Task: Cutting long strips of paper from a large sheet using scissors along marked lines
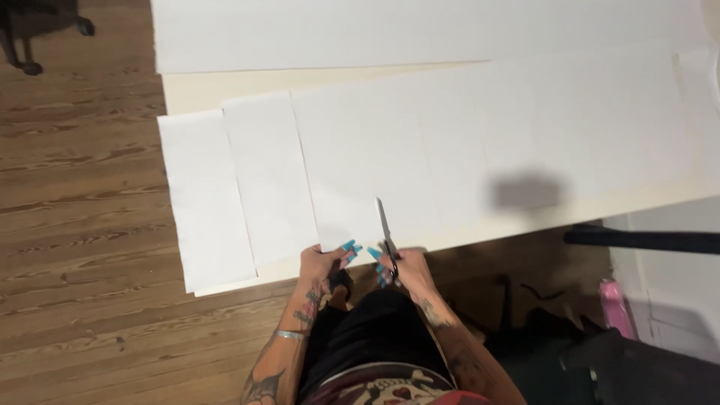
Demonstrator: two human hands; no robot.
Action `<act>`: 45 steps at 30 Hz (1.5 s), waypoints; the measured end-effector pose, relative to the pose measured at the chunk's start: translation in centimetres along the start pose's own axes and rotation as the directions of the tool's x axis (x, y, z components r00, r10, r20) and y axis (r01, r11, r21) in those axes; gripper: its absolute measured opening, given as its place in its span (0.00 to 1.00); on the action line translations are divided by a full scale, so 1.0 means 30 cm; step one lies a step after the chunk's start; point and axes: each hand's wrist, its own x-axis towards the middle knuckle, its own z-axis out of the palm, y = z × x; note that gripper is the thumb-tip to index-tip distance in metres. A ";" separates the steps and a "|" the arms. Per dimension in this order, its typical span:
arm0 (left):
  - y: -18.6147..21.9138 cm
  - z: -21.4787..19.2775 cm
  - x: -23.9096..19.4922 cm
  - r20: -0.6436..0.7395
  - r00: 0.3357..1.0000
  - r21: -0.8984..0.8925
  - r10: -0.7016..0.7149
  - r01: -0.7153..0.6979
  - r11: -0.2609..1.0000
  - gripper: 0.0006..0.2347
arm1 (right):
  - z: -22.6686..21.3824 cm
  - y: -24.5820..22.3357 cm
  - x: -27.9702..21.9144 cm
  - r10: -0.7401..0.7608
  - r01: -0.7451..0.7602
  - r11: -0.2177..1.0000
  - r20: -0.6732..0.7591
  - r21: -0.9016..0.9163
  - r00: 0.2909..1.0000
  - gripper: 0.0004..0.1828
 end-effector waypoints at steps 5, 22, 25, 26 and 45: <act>-0.005 -0.018 0.022 0.036 0.999 -0.037 -0.001 0.003 0.999 0.12 | 0.003 0.000 0.049 -0.009 0.009 1.000 0.011 0.009 1.000 0.23; -0.009 -0.040 0.039 0.045 0.999 -0.024 0.012 -0.011 1.000 0.12 | 0.015 -0.028 0.073 -0.015 0.015 0.999 -0.002 -0.040 1.000 0.21; -0.009 -0.031 0.041 0.051 0.999 -0.025 0.008 -0.007 1.000 0.13 | 0.008 -0.013 0.116 -0.020 0.019 0.998 -0.016 -0.056 1.000 0.21; -0.016 -0.033 0.047 0.049 0.999 -0.032 0.004 -0.003 0.999 0.13 | 0.007 -0.003 0.135 -0.030 0.029 0.997 -0.020 -0.074 0.999 0.22; 0.007 -0.021 0.006 0.037 0.999 -0.001 0.002 -0.002 1.000 0.12 | 0.026 -0.109 0.107 -0.019 0.020 0.999 0.012 -0.048 1.000 0.21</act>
